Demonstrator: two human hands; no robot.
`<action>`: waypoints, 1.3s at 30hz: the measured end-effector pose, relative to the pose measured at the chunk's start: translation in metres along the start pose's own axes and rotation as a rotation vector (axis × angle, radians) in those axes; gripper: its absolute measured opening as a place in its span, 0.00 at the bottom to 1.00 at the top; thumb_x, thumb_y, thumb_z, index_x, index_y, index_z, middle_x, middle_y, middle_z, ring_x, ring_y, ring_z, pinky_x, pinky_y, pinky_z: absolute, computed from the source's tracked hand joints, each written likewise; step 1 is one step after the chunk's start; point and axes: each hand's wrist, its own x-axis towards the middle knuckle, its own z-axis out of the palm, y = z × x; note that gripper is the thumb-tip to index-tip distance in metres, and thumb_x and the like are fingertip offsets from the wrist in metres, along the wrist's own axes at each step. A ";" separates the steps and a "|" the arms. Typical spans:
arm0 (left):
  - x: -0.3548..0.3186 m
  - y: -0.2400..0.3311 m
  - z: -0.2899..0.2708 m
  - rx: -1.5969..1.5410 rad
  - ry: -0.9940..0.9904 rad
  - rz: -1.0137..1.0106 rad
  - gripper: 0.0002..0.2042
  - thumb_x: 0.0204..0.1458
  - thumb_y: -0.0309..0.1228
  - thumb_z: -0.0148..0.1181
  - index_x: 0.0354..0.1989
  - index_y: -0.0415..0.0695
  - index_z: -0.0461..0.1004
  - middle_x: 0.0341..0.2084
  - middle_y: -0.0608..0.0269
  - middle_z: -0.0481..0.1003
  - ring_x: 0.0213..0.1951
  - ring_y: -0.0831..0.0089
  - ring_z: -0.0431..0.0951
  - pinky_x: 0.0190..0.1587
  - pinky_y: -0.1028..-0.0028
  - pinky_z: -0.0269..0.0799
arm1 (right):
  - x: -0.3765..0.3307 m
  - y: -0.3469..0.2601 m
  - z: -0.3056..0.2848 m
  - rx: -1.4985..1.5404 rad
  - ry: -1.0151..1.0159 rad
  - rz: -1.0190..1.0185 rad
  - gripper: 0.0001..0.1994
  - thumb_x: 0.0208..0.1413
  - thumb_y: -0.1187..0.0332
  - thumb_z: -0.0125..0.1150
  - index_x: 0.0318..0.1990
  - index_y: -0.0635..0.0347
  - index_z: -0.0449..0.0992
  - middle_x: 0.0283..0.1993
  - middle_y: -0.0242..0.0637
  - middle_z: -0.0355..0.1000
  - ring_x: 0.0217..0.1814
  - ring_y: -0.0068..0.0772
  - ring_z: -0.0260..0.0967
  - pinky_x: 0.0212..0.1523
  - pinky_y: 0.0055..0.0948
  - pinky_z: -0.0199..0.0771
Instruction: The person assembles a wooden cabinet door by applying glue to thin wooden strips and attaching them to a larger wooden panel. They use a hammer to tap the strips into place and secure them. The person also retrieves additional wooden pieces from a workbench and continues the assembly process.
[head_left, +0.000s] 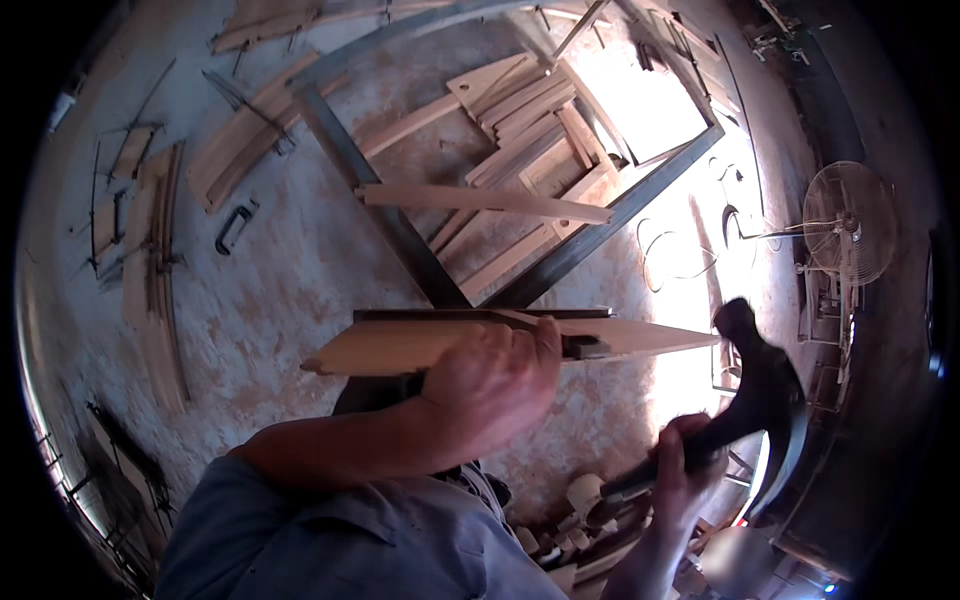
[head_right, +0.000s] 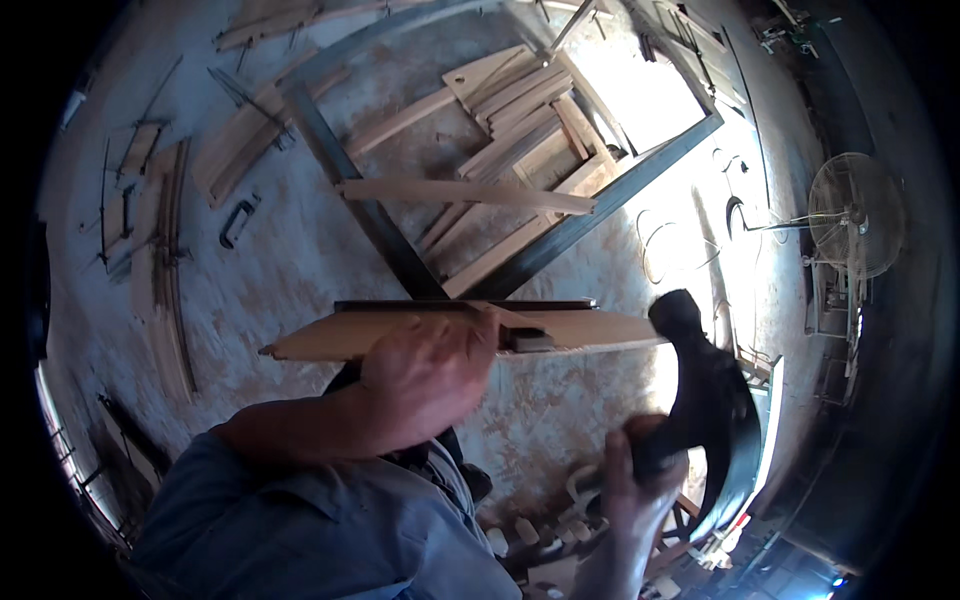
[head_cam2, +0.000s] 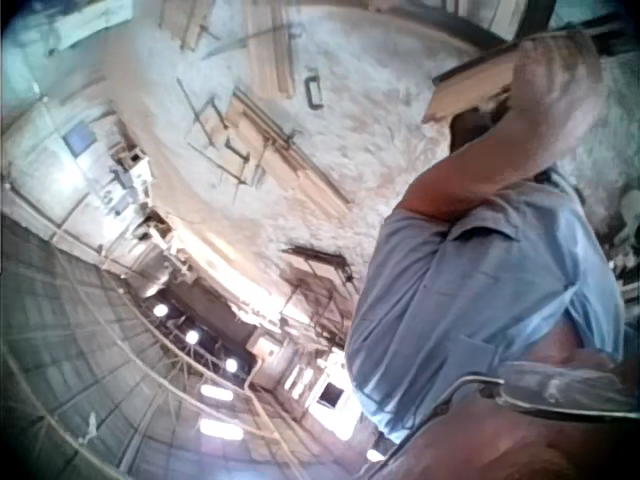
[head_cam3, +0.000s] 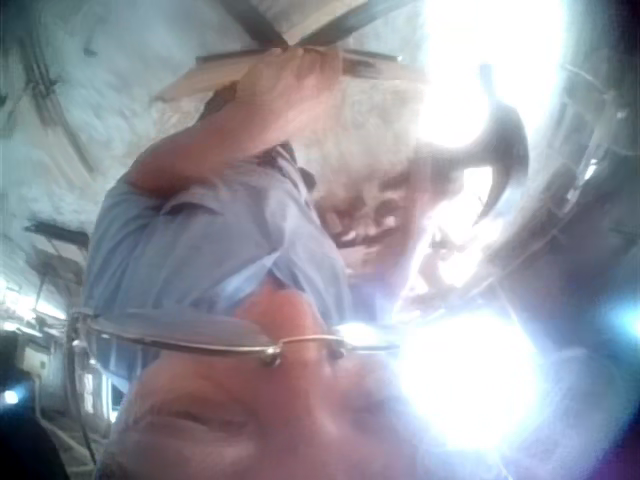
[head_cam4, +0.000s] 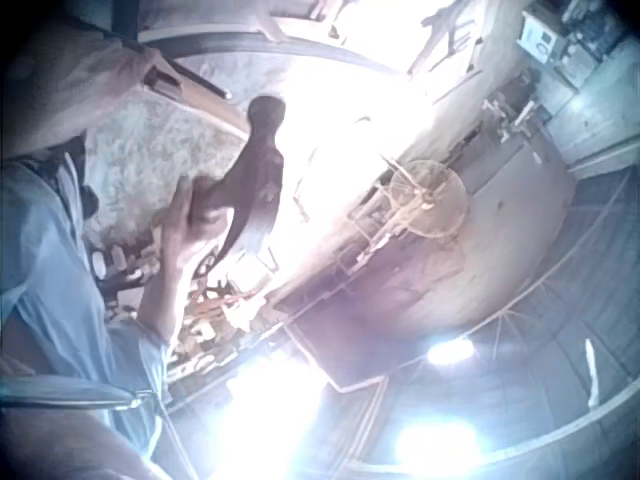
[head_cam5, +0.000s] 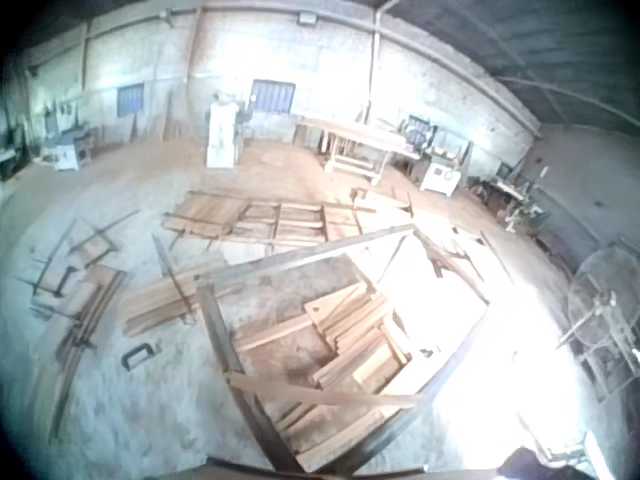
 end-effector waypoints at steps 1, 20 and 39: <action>0.002 -0.002 0.000 -0.035 -0.006 -0.027 0.12 0.41 0.28 0.58 0.36 0.38 0.74 0.16 0.66 0.72 0.21 0.73 0.76 0.24 0.71 0.72 | 0.014 0.001 0.013 0.086 0.028 -0.052 0.07 0.50 0.76 0.64 0.35 0.66 0.71 0.34 0.35 0.72 0.30 0.19 0.61 0.32 0.22 0.64; 0.111 -0.144 -0.008 -0.189 -0.629 -0.151 0.25 0.53 0.37 0.60 0.57 0.37 0.66 0.46 0.43 0.75 0.46 0.46 0.77 0.49 0.58 0.72 | 0.066 0.020 0.099 0.486 0.123 -0.413 0.08 0.53 0.83 0.53 0.37 0.62 0.66 0.48 0.52 0.74 0.63 0.44 0.64 0.65 0.48 0.57; 0.125 -0.173 0.052 -0.686 -1.017 -0.447 0.17 0.49 0.32 0.62 0.47 0.40 0.74 0.30 0.64 0.76 0.32 0.76 0.74 0.35 0.74 0.70 | 0.093 0.016 0.114 0.369 0.091 -0.364 0.14 0.55 0.84 0.54 0.49 0.64 0.68 0.59 0.47 0.68 0.65 0.40 0.64 0.63 0.41 0.61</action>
